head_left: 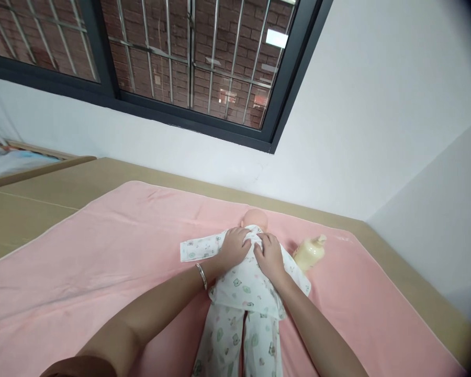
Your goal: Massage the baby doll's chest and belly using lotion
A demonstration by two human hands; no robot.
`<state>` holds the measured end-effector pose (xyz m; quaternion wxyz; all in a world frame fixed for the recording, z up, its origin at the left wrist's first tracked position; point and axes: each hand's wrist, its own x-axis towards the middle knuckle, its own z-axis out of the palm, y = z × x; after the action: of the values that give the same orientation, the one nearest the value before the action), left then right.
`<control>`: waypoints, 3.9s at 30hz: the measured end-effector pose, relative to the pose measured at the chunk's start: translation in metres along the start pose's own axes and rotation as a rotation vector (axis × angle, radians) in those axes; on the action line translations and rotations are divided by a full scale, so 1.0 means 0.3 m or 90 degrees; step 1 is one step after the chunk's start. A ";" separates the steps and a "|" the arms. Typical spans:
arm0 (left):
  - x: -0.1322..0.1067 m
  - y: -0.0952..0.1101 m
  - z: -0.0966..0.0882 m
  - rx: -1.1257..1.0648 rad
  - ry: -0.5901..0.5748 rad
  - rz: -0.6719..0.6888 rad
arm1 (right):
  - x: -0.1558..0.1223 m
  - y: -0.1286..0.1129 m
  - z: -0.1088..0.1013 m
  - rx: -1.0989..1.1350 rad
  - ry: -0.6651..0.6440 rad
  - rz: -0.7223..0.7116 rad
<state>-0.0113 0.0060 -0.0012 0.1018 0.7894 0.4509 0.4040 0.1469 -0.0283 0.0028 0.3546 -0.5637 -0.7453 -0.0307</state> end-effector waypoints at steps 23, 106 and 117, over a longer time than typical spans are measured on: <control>0.012 -0.012 0.020 0.013 -0.024 0.021 | 0.016 0.009 -0.020 -0.082 -0.106 -0.069; -0.001 -0.014 0.015 -0.001 -0.002 0.100 | 0.007 0.012 -0.031 -0.076 -0.115 -0.018; -0.027 -0.015 0.013 -0.035 0.105 0.132 | -0.028 0.012 -0.014 -0.025 0.091 -0.041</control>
<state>-0.0134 0.0030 -0.0104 0.0439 0.7929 0.3624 0.4878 0.1530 -0.0356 -0.0001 0.3949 -0.5424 -0.7352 -0.0968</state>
